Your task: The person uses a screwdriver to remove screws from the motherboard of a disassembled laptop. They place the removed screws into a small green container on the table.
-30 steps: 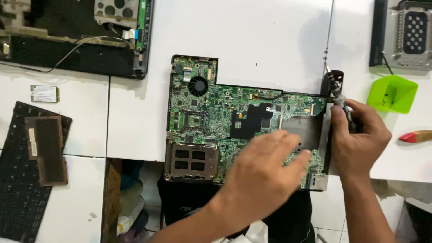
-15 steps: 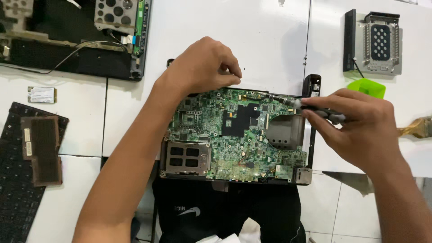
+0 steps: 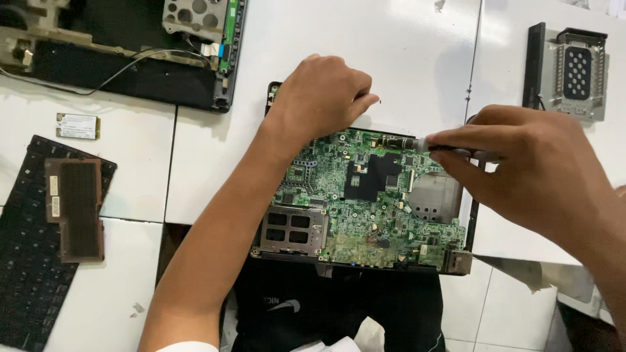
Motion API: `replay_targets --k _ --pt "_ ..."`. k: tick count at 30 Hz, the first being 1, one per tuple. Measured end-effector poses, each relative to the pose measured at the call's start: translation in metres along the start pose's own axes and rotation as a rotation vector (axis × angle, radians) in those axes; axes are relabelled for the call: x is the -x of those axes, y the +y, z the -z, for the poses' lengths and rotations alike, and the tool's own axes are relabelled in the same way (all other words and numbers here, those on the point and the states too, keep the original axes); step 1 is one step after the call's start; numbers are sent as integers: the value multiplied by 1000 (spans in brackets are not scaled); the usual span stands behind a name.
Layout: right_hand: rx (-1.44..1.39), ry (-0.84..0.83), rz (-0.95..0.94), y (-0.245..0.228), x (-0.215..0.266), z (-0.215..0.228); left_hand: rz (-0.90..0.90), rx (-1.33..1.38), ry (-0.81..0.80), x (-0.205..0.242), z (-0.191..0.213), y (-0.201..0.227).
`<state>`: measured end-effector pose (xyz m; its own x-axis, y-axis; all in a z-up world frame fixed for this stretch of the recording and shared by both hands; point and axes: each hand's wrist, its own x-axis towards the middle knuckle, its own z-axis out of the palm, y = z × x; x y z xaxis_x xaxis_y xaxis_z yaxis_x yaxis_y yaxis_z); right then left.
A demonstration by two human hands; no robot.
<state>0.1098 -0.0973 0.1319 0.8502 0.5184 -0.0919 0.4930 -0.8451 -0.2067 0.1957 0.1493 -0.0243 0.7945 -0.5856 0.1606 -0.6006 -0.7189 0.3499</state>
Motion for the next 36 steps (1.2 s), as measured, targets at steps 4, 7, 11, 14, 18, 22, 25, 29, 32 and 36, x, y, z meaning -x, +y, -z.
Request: replay_targets --k 4,7,11,14,18,22,25,29,32,36 --pt "-5 -38 -15 -5 -2 -5 34 119 3 3 7 -5" --pt "55 -71 -11 -5 -3 -4 -52 382 203 4 17 -11" --pt "69 -120 -56 -8 -9 -1 -15 706 358 10 32 -15" --pt "73 -117 -71 -4 -12 -4 -35 711 388 11 32 -16" --pt "24 -98 -112 3 -11 -7 -32 698 397 11 32 -15" --pt "-12 -153 -201 3 -16 -5 -37 697 406 10 31 -16" --pt "82 -199 -226 7 -16 -7 -56 707 423 10 32 -17" --pt "177 -309 -400 2 -21 -2 -42 721 430 10 32 -16" --pt "119 -272 -388 0 -23 -1 -48 724 450 10 31 -17" --pt "147 -320 -420 -2 -26 0 -56 732 460 10 32 -16"
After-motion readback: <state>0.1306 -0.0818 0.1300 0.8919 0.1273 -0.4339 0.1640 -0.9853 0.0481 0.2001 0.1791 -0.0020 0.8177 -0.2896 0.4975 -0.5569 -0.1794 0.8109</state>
